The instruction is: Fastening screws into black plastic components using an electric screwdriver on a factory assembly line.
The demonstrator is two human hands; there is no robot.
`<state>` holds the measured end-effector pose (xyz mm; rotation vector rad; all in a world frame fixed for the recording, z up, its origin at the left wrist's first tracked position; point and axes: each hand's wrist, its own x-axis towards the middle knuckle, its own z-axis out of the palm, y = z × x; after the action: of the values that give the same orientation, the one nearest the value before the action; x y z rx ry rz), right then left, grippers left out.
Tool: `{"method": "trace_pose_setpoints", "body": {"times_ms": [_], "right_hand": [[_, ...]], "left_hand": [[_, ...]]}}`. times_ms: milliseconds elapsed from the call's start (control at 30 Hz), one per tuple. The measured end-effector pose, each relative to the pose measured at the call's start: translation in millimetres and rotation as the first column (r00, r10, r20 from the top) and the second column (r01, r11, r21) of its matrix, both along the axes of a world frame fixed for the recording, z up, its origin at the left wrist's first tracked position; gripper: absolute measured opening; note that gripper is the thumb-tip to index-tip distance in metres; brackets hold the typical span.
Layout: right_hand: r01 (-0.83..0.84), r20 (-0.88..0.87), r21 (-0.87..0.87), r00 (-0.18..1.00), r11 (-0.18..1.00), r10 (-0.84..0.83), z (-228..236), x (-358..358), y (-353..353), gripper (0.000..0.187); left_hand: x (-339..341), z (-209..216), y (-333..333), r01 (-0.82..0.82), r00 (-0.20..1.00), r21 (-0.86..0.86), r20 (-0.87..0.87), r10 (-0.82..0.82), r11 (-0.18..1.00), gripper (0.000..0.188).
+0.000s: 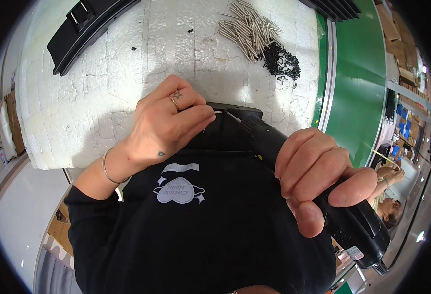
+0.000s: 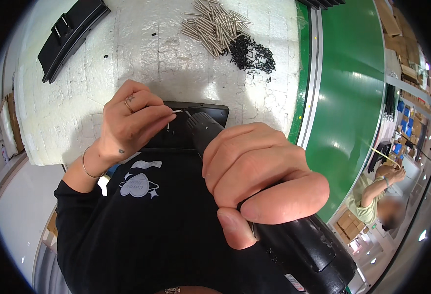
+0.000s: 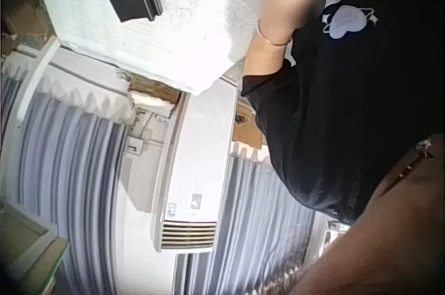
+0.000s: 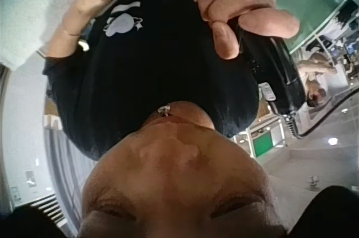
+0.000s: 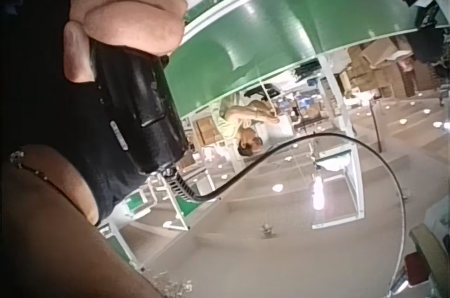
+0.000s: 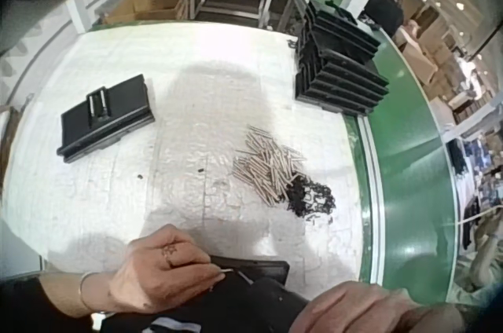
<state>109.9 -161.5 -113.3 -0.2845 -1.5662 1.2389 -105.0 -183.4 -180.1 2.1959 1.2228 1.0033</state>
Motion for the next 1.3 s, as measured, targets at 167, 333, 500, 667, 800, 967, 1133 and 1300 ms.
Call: {"method": "trace_pose_setpoints", "body": {"times_ms": [167, 333, 500, 667, 800, 967, 1133, 1300], "right_hand": [[0.017, 0.002, -0.028, 1.000, 0.999, -0.017, 0.0, -1.3, -1.1, 0.034], [0.002, 0.027, -0.047, 1.000, 0.999, 0.000, 4.0, -0.8, -1.3, 0.035], [0.022, 0.031, -0.059, 0.999, 0.998, -0.020, 0.3, -4.3, -1.7, 0.035], [0.018, 0.076, -0.074, 0.997, 0.997, -0.012, 2.7, -7.5, -1.4, 0.034], [-0.064, 0.111, -0.050, 0.991, 0.997, 0.069, 6.3, -10.1, 2.0, 0.034], [-0.143, 0.216, -0.048, 0.965, 0.989, 0.150, 13.0, -16.7, 10.7, 0.035], [-0.125, 0.213, -0.067, 0.967, 0.990, 0.137, 11.6, -26.6, 10.2, 0.035], [-0.087, 0.189, -0.071, 0.977, 0.994, 0.100, 12.8, -30.4, 8.4, 0.034]], "left_hand": [[1.2, -2.9, -0.8, 0.000, 1.000, -0.038, 0.029, 0.001, 0.999, 0.020], [4.4, -2.9, -0.4, -0.014, 0.998, -0.060, 0.066, 0.018, 0.998, 0.021], [5.9, -5.9, -0.7, -0.028, 0.997, -0.061, 0.071, 0.032, 0.998, 0.021], [7.2, -9.7, -5.0, -0.041, 0.994, -0.078, 0.094, 0.049, 0.996, 0.025], [7.6, -12.3, -5.9, -0.004, 0.991, -0.074, 0.130, 0.014, 0.997, 0.023], [11.8, -17.0, -8.2, 0.029, 0.987, -0.077, 0.160, -0.017, 0.997, 0.018], [10.1, -18.0, -8.1, 0.049, 0.990, -0.064, 0.139, -0.039, 0.997, 0.017], [10.7, -15.9, -8.0, 0.051, 0.990, -0.045, 0.135, -0.045, 0.998, 0.017]]}}
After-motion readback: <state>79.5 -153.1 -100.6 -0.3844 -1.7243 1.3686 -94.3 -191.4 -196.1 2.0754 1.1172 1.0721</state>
